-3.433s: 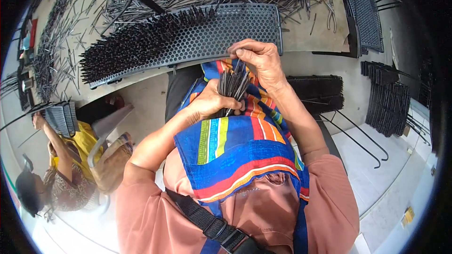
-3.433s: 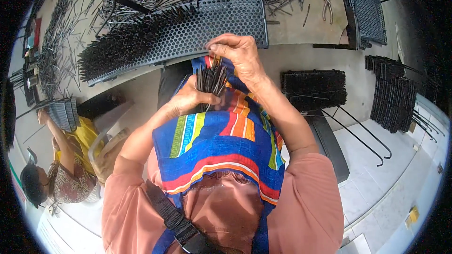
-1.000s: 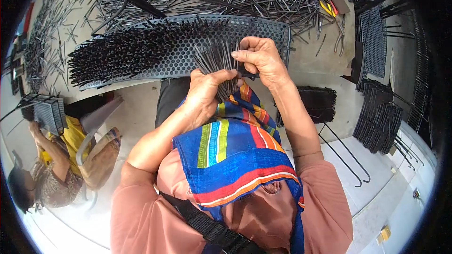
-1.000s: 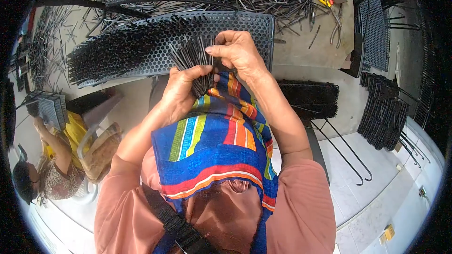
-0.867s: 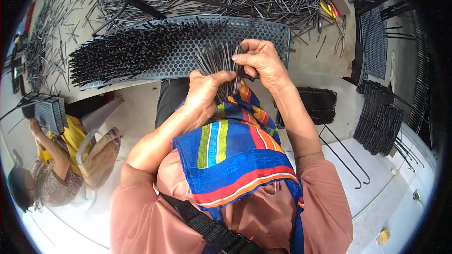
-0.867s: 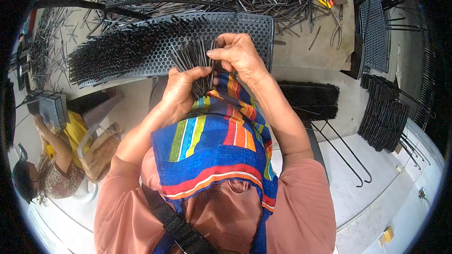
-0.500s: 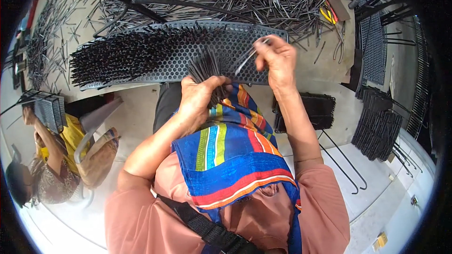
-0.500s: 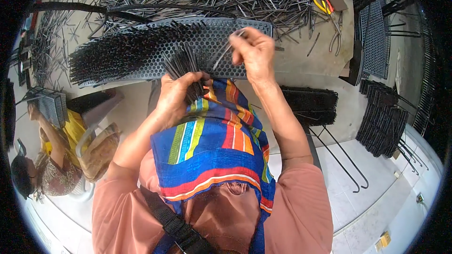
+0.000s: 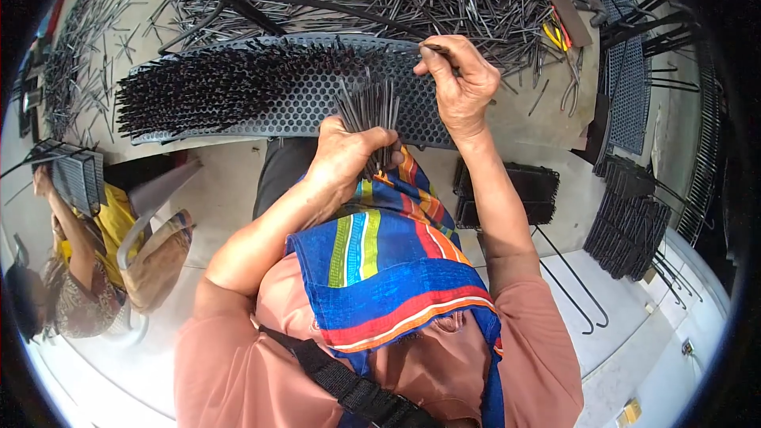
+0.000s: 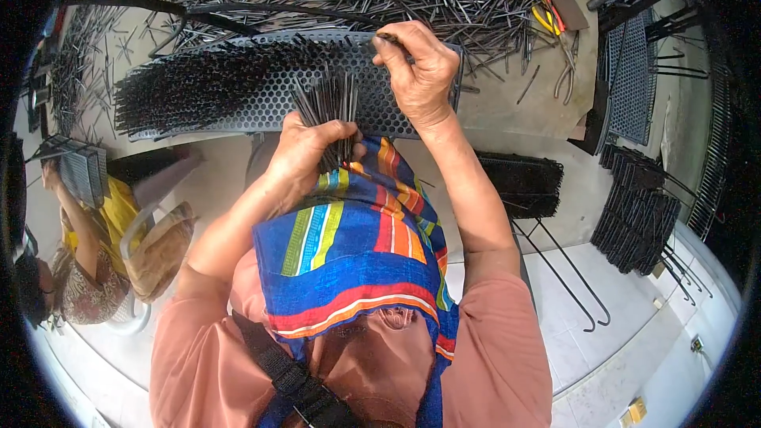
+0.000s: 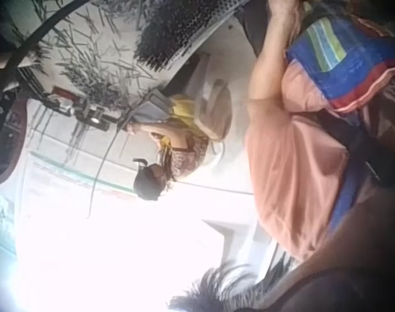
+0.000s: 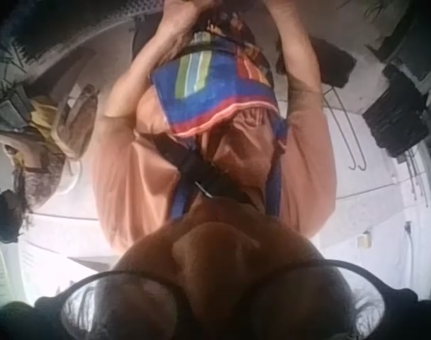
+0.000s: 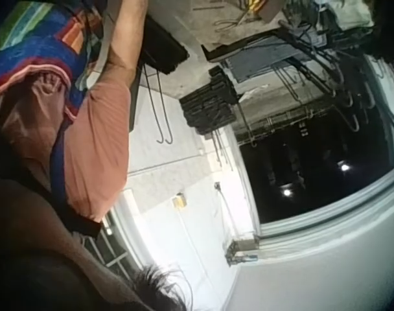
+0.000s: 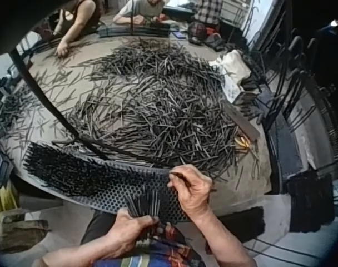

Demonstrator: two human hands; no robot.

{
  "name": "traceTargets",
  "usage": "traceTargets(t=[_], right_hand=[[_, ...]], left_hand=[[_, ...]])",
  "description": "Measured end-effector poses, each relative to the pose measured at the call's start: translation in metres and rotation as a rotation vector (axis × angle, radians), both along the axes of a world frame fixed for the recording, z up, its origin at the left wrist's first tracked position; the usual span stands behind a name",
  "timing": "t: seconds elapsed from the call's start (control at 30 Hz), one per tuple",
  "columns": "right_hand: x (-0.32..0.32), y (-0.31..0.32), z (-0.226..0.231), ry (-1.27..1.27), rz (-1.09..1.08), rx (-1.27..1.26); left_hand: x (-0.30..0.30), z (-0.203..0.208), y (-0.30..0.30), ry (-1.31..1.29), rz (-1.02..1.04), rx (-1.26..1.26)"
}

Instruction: Inserting small black pins into a perforated base to assemble a component.

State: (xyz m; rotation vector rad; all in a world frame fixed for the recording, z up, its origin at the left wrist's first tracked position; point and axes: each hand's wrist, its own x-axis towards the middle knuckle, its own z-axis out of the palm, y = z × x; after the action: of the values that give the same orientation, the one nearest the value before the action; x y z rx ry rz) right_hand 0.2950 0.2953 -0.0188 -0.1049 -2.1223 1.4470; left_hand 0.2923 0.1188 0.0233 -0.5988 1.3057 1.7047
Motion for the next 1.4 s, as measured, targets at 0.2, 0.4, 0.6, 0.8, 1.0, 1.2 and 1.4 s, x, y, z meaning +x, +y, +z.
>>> traceTargets(t=[0.2, 0.4, 0.6, 0.8, 1.0, 1.2, 1.4], right_hand=[[-0.005, -0.005, 0.001, 0.004, -0.039, 0.109], [-0.005, -0.008, -0.001, -0.18, -0.068, 0.214], [0.012, -0.016, 0.011, -0.288, -0.07, -0.073], [0.026, -0.016, 0.021, -0.574, 0.15, -0.492], [0.028, -0.015, 0.01, -0.459, 0.007, -0.754], [0.008, -0.005, 0.009, 0.102, -0.292, -0.424], [0.006, -0.001, 0.0, 0.037, -0.277, 0.142]], left_hand=[[0.001, -0.014, -0.002, 0.054, -0.031, 0.068], [-0.001, -0.012, 0.0, 0.005, -0.011, 0.071], [0.002, -0.016, 0.001, -0.096, 0.082, 0.089], [0.003, -0.008, 0.002, -0.056, 0.094, 0.148], [0.008, -0.014, 0.002, 0.025, 0.09, 0.112], [0.005, -0.006, 0.0, 0.091, -0.001, 0.033], [0.002, -0.012, 0.002, 0.037, 0.008, 0.098]])
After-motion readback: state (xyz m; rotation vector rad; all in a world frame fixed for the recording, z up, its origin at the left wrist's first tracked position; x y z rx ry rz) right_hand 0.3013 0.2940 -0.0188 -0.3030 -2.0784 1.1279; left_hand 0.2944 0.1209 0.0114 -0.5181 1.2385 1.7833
